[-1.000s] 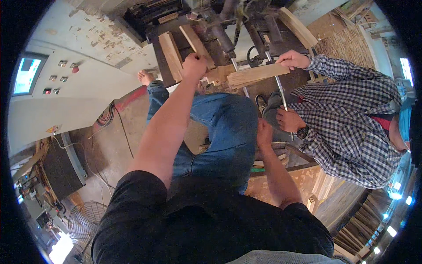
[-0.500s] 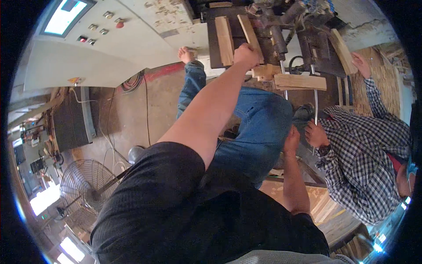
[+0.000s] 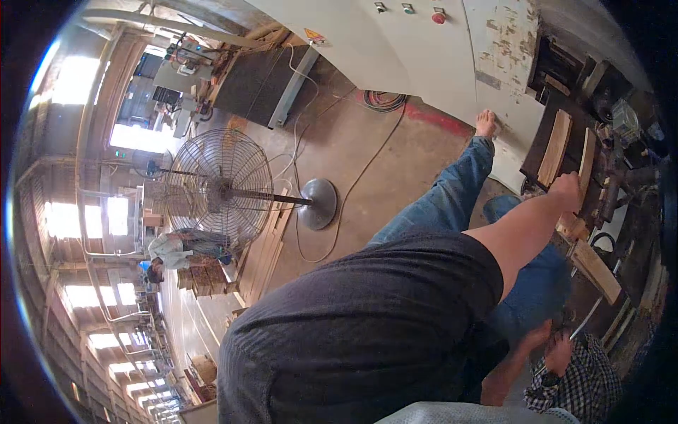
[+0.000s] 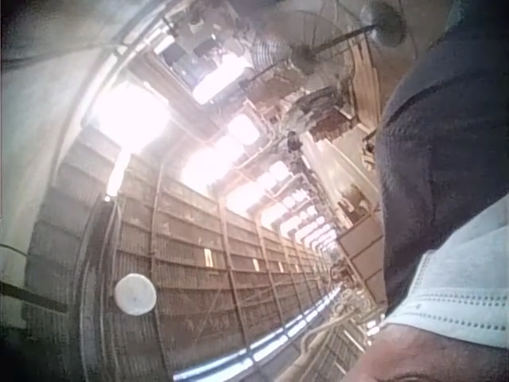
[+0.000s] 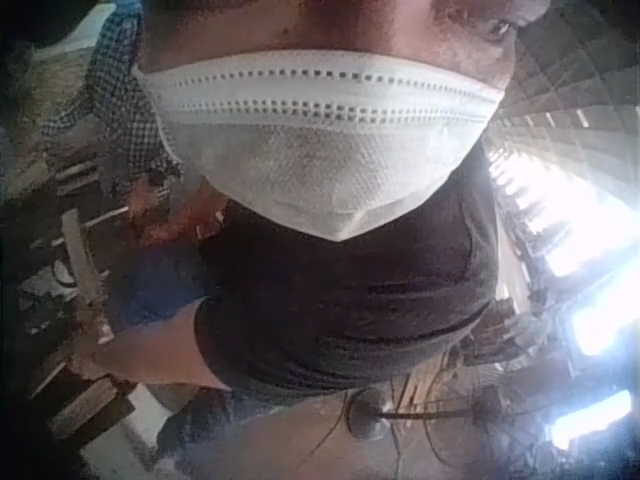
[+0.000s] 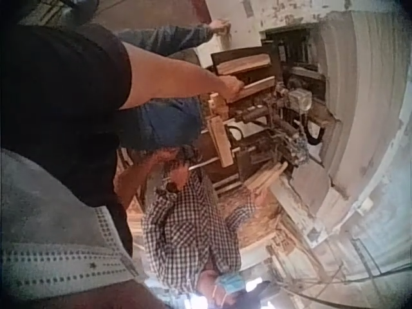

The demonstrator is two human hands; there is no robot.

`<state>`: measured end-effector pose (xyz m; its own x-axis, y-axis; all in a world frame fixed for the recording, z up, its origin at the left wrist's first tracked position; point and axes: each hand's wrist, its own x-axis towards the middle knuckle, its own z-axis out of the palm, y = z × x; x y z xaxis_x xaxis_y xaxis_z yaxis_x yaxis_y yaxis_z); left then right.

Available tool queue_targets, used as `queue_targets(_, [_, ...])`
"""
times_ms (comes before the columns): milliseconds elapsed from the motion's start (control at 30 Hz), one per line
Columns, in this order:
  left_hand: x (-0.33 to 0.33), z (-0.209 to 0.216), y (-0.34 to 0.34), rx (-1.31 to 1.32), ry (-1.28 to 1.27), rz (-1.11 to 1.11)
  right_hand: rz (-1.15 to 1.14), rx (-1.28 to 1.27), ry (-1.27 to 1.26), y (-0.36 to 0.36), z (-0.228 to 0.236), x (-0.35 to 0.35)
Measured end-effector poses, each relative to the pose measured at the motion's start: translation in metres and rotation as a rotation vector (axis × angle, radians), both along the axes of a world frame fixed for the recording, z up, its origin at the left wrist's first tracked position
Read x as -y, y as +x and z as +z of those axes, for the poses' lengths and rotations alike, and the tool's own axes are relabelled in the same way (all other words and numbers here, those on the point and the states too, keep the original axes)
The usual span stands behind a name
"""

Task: The person operates a wood shaping machine by hand to process wooden slats, using machine levers to control the shaping of the wood.

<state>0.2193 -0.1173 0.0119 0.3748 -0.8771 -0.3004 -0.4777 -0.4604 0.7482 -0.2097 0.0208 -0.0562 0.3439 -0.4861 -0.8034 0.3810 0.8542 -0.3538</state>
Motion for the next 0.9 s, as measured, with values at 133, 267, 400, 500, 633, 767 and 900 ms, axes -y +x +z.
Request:
queue_targets(133, [0.012, -0.001, 0.005, -0.020, -0.090, 0.149, 0.029, -0.252, -0.146, 0.045, 0.037, -0.005])
queue_targets(267, [0.017, -0.005, -0.051, 0.580, -0.207, -0.447, 0.310, -1.343, -0.985, 0.060, -0.060, -0.087])
queue_targets(400, [0.010, -0.015, 0.011, 0.086, 0.091, -0.225, 0.129, -1.306, -0.797, 0.152, -0.006, -0.083])
queue_targets(500, [0.025, -0.026, 0.010, -0.302, 0.053, 0.029, 0.101, -1.248, -0.827, 0.163, 0.028, -0.076])
queue_targets(633, [0.027, -0.018, -0.014, -0.306, 0.010, -0.007, 0.083, -1.250, -0.723, 0.154, 0.049, -0.073])
queue_targets(767, [0.027, -0.009, -0.007, -0.279, 0.008, -0.033, 0.179, -1.273, -0.655, 0.159, 0.055, -0.069])
queue_targets(900, [0.024, -0.002, -0.007, -0.292, 0.031, -0.027, 0.164, -1.318, -0.716, 0.161, 0.047, -0.072])
